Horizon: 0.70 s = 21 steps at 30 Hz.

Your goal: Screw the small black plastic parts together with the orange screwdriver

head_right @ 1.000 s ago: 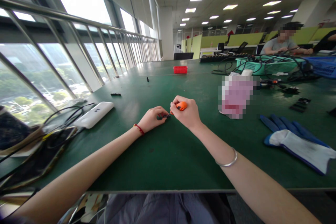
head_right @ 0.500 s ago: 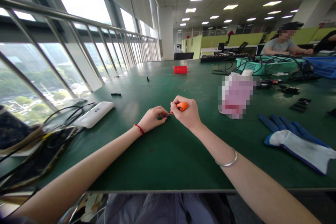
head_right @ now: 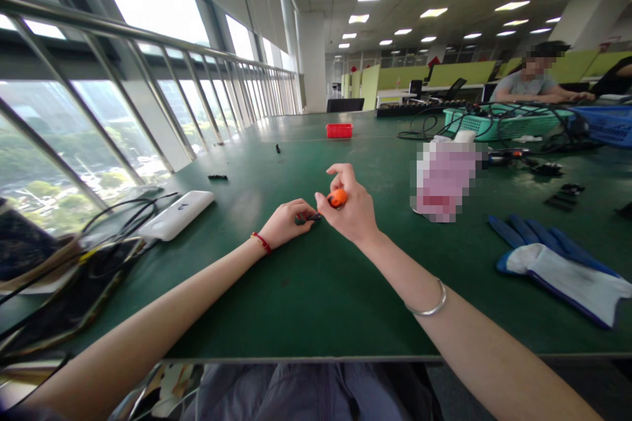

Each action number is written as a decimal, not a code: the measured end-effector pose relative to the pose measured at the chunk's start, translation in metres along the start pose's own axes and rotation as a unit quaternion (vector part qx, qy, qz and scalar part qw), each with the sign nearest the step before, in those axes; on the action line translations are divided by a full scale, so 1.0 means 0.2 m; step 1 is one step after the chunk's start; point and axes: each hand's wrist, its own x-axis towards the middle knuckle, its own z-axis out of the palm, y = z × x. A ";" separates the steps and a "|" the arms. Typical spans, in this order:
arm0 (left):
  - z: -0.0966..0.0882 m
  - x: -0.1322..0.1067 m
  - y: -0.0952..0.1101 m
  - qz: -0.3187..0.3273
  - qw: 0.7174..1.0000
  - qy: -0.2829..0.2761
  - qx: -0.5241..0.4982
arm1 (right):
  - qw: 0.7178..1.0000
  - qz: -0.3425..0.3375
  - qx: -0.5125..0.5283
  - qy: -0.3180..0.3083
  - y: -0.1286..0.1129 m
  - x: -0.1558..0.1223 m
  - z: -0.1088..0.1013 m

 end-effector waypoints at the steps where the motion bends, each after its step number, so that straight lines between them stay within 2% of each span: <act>1: 0.00 0.00 0.00 0.002 1.000 0.001 0.002 | 1.000 0.005 -0.009 -0.009 -0.01 0.00 0.00; 5: 0.00 0.00 0.00 0.008 1.000 0.002 0.002 | 0.999 0.012 0.000 -0.037 -0.03 -0.01 -0.01; 9: 0.00 0.00 0.00 0.001 1.000 0.001 0.007 | 1.000 -0.010 0.013 -0.011 -0.02 -0.01 0.00; 16: 0.00 0.00 0.00 0.007 1.000 0.002 0.000 | 1.000 0.026 -0.013 -0.006 -0.03 -0.01 0.00; 21: 0.00 0.00 0.00 0.003 1.000 0.001 -0.001 | 0.999 -0.035 0.036 -0.003 -0.01 -0.01 0.01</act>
